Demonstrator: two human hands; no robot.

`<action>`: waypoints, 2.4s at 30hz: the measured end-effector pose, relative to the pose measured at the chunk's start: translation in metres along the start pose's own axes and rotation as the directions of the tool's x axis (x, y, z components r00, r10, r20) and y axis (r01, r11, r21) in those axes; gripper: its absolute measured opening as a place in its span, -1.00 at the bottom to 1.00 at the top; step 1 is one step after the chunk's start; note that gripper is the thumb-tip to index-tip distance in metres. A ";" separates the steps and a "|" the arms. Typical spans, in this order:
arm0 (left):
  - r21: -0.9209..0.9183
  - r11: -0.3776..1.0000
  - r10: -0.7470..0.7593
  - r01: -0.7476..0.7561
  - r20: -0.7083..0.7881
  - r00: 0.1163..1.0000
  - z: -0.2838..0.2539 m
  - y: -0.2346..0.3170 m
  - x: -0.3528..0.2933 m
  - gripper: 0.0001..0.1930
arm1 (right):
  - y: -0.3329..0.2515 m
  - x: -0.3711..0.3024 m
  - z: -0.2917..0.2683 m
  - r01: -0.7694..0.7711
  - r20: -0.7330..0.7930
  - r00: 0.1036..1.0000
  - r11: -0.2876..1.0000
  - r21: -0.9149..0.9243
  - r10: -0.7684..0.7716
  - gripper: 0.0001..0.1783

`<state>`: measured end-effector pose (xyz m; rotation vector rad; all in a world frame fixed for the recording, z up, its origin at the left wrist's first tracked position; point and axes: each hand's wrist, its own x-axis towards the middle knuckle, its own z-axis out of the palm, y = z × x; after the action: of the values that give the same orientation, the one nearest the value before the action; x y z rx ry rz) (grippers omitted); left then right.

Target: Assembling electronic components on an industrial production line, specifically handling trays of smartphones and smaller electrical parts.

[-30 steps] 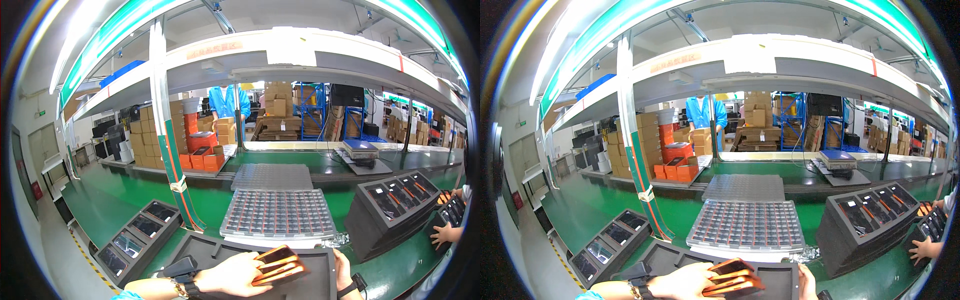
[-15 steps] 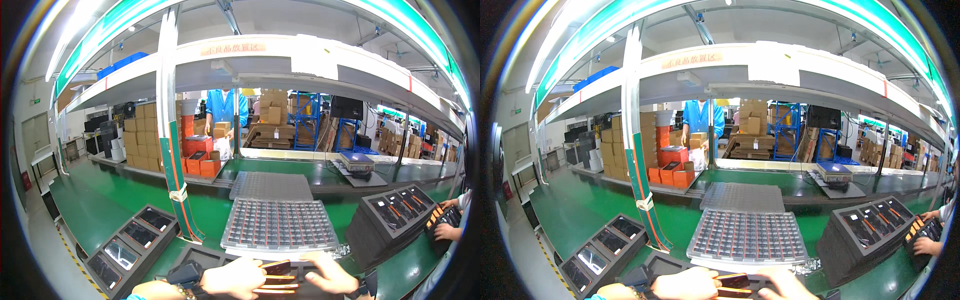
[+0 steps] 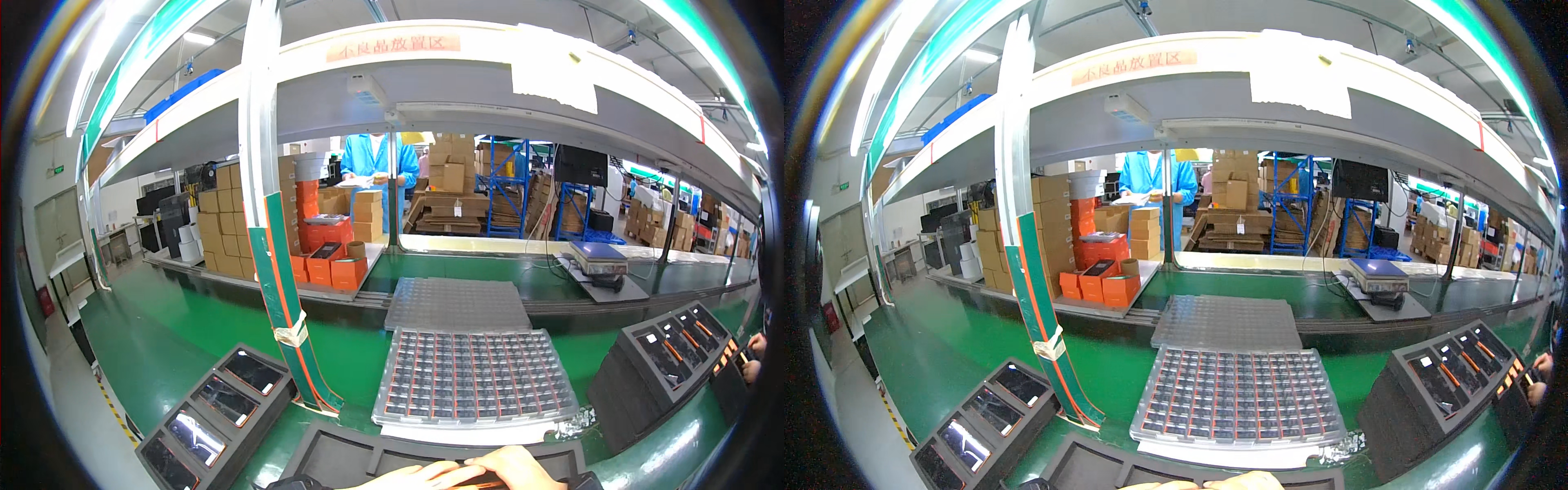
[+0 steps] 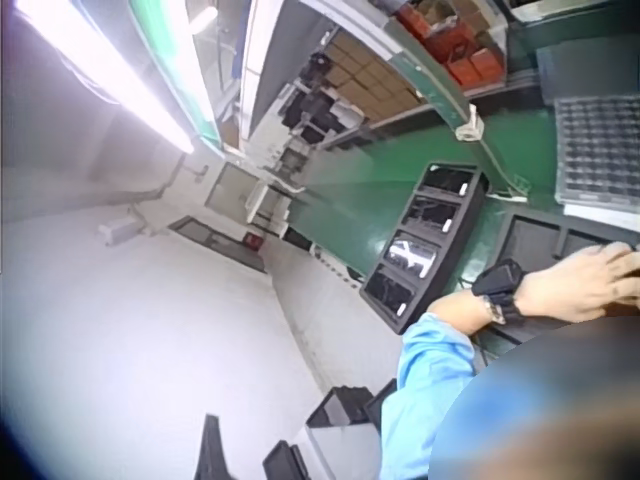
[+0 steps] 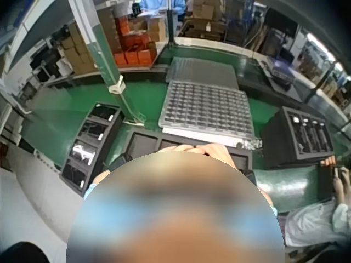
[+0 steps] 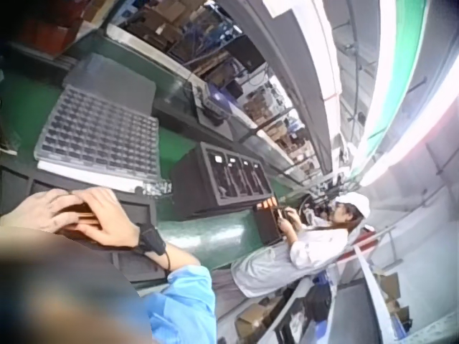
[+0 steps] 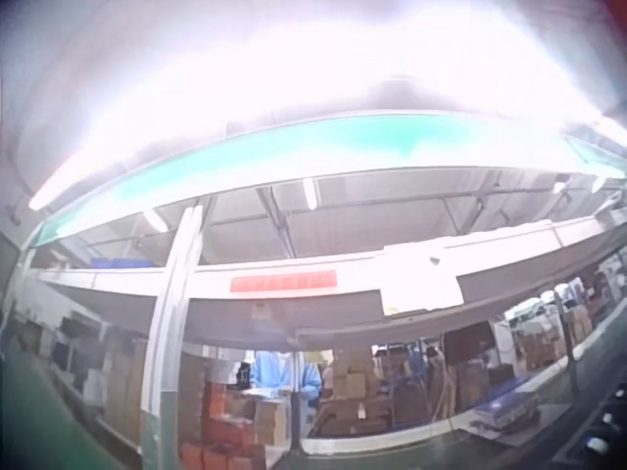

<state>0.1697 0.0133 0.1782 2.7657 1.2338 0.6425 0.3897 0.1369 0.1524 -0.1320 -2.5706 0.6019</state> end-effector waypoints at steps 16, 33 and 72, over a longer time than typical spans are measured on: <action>-0.102 0.916 -0.372 0.388 0.148 0.916 0.006 -0.005 -0.007 -0.44 | -0.003 0.004 0.007 -0.226 0.163 0.968 0.942 0.248 0.190 -0.12; -0.198 0.932 -0.241 0.303 0.287 0.927 0.004 0.013 -0.001 -0.52 | -0.008 -0.017 0.035 0.232 -0.130 0.970 0.947 0.221 -0.207 -0.24; -0.164 0.961 -0.188 0.223 0.204 0.961 0.014 0.008 -0.003 -0.35 | 0.338 -0.022 -0.074 -0.586 -0.490 0.793 0.676 -0.448 0.362 -0.76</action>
<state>0.1787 0.0071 0.1658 2.4394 1.3233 0.4437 0.4394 0.4655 0.0518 -1.0717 -2.2432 -0.0844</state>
